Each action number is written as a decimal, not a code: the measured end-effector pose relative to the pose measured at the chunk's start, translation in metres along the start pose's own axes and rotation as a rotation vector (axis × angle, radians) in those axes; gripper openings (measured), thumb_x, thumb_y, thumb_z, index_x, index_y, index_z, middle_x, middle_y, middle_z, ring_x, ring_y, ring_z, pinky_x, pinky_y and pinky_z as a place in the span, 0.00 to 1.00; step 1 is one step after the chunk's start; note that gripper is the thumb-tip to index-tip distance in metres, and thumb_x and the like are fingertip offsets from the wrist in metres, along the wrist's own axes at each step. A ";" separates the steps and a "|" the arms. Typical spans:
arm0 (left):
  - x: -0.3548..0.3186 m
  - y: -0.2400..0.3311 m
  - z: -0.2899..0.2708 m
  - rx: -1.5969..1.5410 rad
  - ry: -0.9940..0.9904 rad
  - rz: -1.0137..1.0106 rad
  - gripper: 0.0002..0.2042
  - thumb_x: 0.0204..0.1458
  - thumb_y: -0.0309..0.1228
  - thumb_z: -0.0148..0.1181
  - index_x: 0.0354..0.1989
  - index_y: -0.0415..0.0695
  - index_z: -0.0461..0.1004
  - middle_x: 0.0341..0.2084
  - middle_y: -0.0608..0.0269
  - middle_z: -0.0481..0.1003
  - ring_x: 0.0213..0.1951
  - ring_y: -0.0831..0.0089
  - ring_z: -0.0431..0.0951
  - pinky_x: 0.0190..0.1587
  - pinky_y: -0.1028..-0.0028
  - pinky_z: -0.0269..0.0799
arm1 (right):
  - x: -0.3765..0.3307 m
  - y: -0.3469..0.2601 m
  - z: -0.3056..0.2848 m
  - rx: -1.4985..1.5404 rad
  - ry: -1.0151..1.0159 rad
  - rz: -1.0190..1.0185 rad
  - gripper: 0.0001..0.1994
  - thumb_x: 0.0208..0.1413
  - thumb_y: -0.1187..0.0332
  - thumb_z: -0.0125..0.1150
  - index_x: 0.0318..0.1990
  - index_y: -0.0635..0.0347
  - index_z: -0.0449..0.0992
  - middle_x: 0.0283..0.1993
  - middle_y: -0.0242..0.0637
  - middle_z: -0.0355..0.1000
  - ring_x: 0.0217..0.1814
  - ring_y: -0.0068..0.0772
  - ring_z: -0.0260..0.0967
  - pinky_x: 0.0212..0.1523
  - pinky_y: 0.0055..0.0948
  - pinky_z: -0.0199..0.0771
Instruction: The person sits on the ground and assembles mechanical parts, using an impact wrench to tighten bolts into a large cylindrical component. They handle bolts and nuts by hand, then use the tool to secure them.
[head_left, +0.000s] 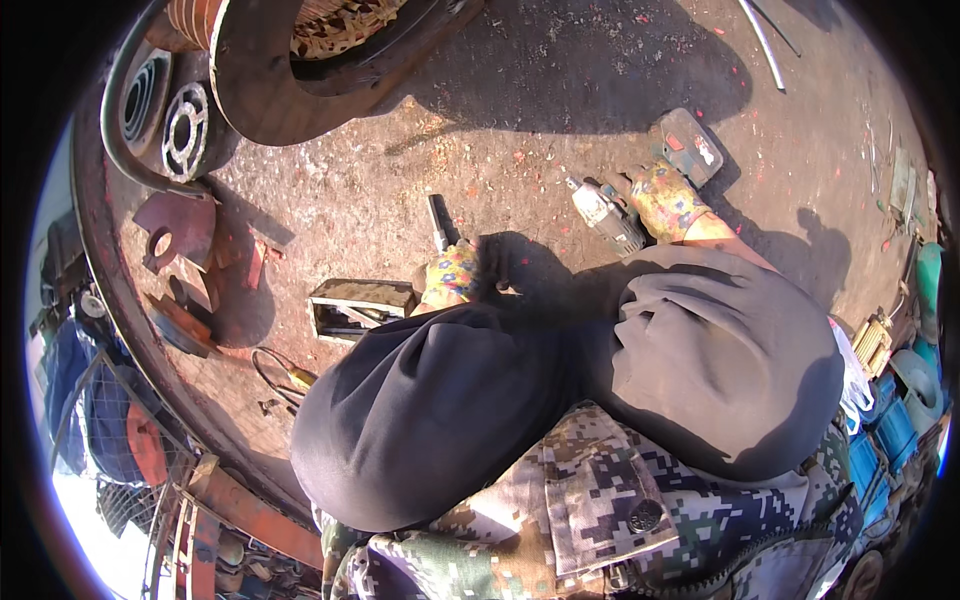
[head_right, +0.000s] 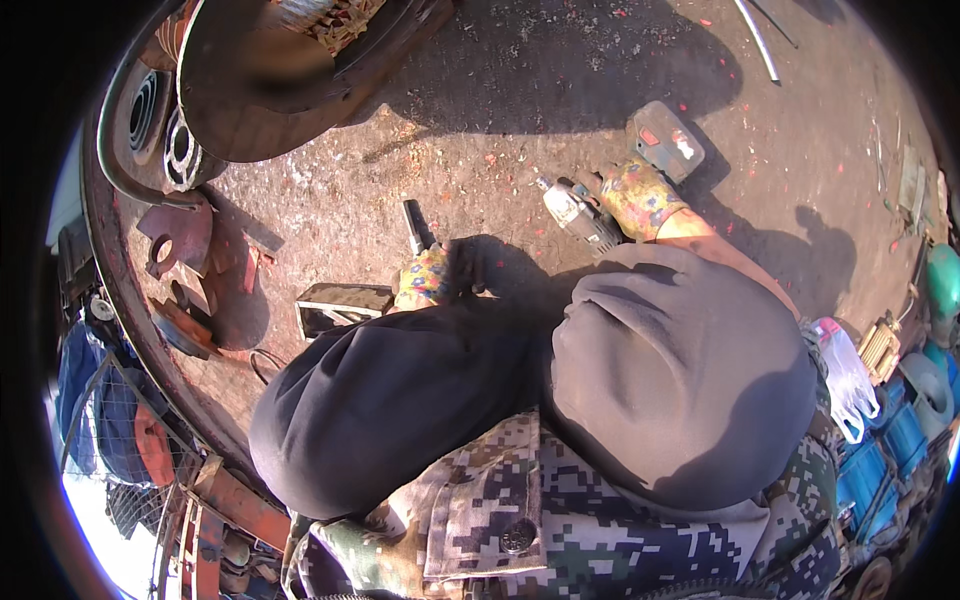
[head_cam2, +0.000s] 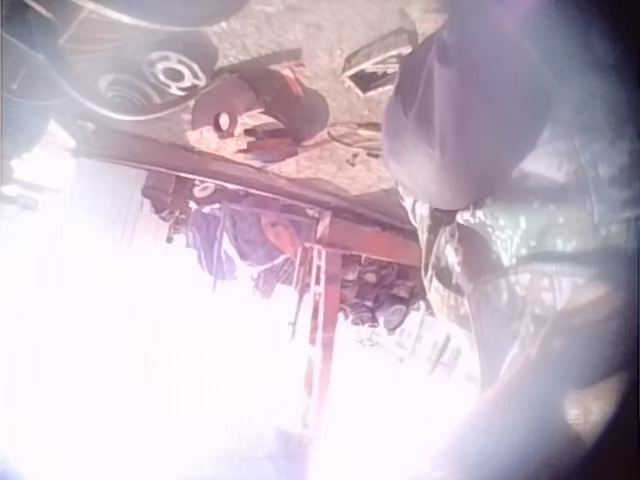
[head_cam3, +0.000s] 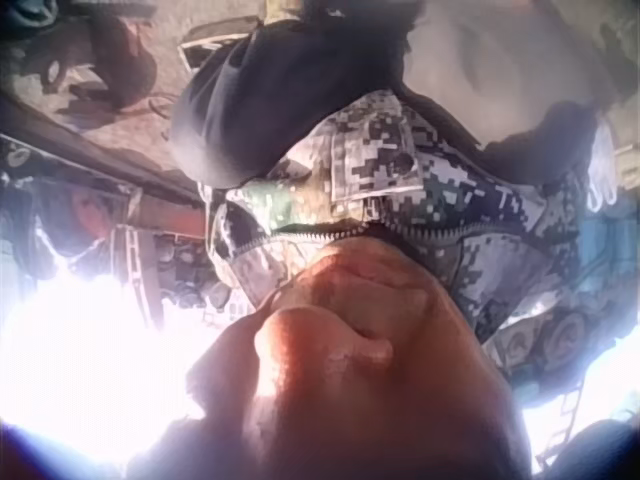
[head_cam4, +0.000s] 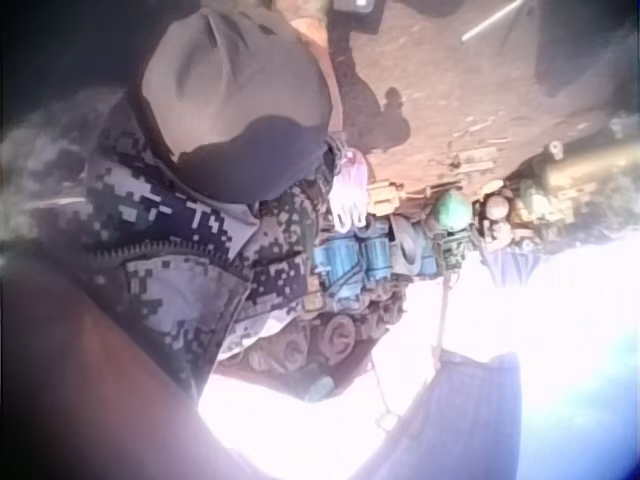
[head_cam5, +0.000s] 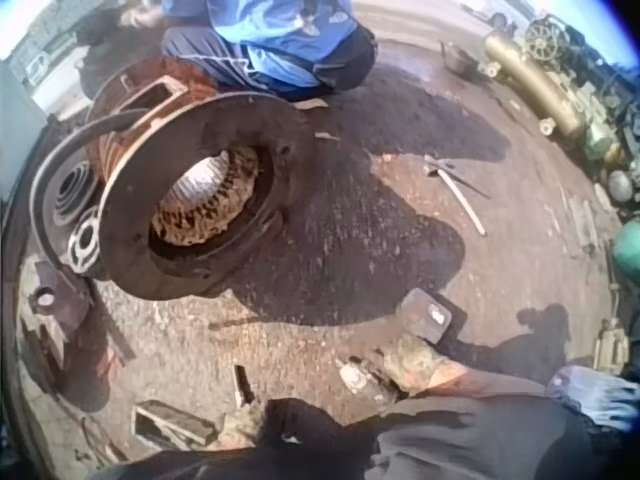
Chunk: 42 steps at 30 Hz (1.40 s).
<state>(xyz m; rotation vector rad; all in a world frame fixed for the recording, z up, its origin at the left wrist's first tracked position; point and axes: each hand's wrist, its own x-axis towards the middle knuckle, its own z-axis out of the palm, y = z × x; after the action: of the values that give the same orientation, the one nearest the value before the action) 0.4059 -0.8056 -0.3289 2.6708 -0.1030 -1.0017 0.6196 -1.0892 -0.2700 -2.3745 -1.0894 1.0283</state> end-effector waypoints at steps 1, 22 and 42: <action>-0.002 0.001 -0.001 -0.032 -0.021 -0.014 0.15 0.61 0.41 0.64 0.51 0.47 0.79 0.41 0.53 0.81 0.42 0.53 0.82 0.44 0.57 0.77 | -0.001 -0.001 0.002 0.013 0.000 -0.004 0.17 0.61 0.70 0.65 0.57 0.56 0.79 0.59 0.39 0.77 0.62 0.45 0.73 0.62 0.41 0.74; 0.002 -0.022 -0.147 -2.389 0.238 0.395 0.13 0.61 0.22 0.64 0.54 0.42 0.73 0.53 0.57 0.76 0.63 0.54 0.76 0.65 0.59 0.75 | 0.010 -0.010 -0.009 0.066 -0.056 0.017 0.19 0.61 0.71 0.66 0.60 0.57 0.77 0.61 0.38 0.76 0.63 0.41 0.72 0.64 0.39 0.72; 0.000 -0.026 -0.151 -2.238 0.408 0.324 0.17 0.62 0.34 0.67 0.53 0.40 0.70 0.48 0.55 0.78 0.54 0.57 0.82 0.58 0.54 0.82 | 0.013 -0.020 -0.006 0.097 -0.105 -0.013 0.22 0.61 0.73 0.68 0.63 0.57 0.76 0.63 0.36 0.75 0.65 0.37 0.71 0.66 0.37 0.71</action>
<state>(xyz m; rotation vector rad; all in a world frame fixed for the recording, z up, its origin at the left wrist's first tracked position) 0.5040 -0.7447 -0.2277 0.6215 0.4057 -0.0116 0.6196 -1.0663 -0.2605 -2.2566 -1.0645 1.1852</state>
